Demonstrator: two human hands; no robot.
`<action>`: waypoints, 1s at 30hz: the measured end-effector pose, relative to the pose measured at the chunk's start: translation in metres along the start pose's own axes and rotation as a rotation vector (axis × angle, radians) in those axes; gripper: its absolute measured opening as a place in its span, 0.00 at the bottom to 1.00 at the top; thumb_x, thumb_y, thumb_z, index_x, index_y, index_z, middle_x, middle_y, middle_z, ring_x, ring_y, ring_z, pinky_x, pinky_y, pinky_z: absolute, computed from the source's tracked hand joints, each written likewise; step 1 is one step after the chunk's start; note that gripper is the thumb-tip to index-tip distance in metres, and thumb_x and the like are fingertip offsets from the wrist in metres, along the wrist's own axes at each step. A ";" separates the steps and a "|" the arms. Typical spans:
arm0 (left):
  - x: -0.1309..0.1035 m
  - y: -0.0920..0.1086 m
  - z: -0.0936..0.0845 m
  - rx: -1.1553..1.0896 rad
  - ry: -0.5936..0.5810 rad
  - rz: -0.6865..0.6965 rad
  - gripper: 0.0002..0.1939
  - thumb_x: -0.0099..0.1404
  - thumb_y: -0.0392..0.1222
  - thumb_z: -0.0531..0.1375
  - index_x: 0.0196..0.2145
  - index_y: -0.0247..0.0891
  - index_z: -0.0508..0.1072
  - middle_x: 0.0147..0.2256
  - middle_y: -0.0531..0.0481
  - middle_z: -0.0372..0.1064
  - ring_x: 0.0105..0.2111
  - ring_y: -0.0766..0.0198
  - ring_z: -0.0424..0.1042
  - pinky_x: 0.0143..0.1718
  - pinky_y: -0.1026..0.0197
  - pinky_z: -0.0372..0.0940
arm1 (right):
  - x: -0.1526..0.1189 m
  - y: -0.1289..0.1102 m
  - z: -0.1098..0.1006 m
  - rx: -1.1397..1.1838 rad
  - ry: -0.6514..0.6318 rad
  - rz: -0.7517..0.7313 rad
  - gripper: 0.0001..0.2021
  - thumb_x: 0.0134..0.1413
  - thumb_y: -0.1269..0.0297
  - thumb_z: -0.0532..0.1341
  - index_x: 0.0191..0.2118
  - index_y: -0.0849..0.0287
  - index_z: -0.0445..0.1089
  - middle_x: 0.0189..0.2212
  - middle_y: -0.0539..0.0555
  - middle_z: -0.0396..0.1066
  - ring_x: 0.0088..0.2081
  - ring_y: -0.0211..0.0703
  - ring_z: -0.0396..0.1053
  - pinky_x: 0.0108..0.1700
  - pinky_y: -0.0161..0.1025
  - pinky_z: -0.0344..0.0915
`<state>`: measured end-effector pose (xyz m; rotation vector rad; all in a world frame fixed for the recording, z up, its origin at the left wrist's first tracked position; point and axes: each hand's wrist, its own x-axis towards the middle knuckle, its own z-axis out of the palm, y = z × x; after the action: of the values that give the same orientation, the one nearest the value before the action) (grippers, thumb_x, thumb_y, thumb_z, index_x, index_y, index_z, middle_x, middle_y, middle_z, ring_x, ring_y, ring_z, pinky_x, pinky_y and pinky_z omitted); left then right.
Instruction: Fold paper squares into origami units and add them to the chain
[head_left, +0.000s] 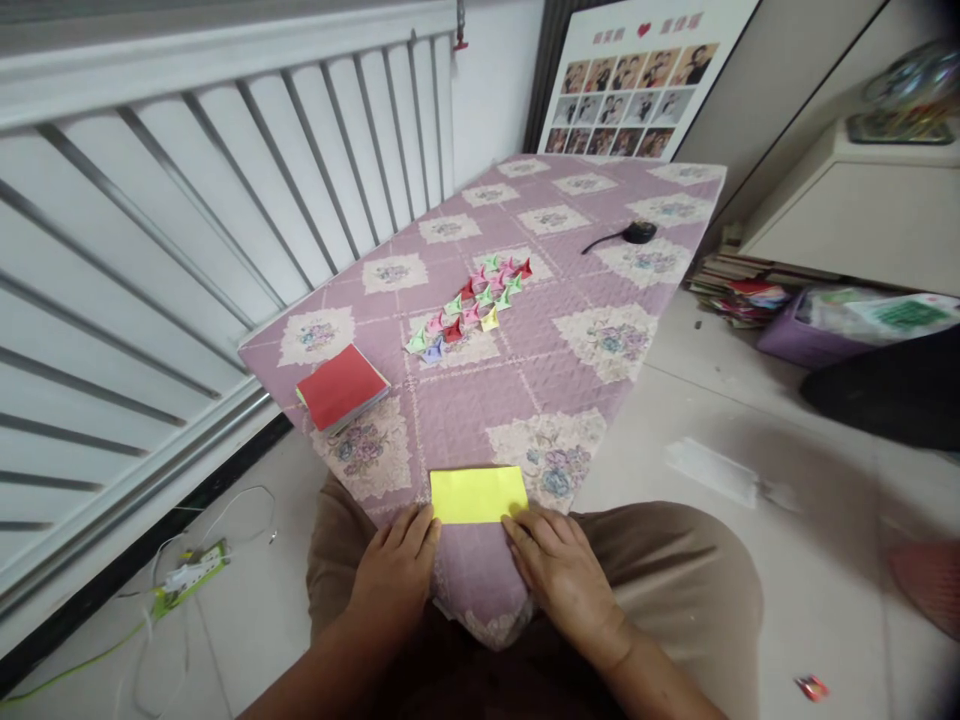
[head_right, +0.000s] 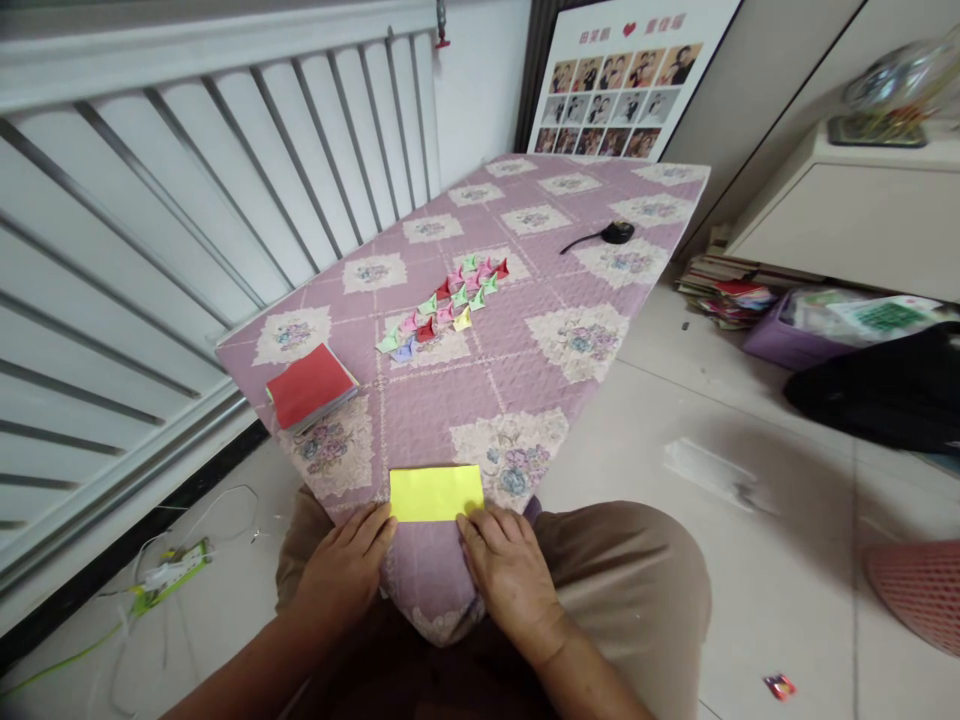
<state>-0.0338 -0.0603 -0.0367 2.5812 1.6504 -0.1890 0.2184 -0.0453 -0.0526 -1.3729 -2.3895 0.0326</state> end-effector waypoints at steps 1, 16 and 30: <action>0.000 -0.001 0.000 -0.002 0.002 0.006 0.22 0.67 0.38 0.51 0.59 0.43 0.63 0.61 0.51 0.58 0.59 0.57 0.57 0.56 0.55 0.57 | -0.001 0.002 -0.001 -0.007 -0.004 0.001 0.14 0.61 0.67 0.55 0.50 0.55 0.72 0.45 0.57 0.73 0.48 0.48 0.66 0.50 0.45 0.60; 0.051 0.023 -0.043 -0.035 -0.037 -0.038 0.11 0.68 0.38 0.52 0.36 0.36 0.74 0.39 0.45 0.68 0.43 0.54 0.63 0.45 0.50 0.61 | -0.007 0.008 0.003 -0.036 -0.018 0.044 0.13 0.60 0.68 0.55 0.48 0.62 0.71 0.44 0.60 0.71 0.49 0.50 0.65 0.51 0.46 0.65; 0.069 0.020 -0.008 -0.088 0.048 0.130 0.24 0.70 0.36 0.47 0.62 0.43 0.55 0.64 0.48 0.51 0.64 0.60 0.45 0.62 0.49 0.48 | 0.005 -0.006 -0.011 -0.009 0.004 0.201 0.12 0.61 0.65 0.53 0.41 0.54 0.74 0.42 0.56 0.73 0.46 0.51 0.68 0.51 0.52 0.61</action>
<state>0.0141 -0.0056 -0.0390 2.6342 1.4627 -0.0462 0.2144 -0.0460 -0.0393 -1.6111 -2.2421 0.0730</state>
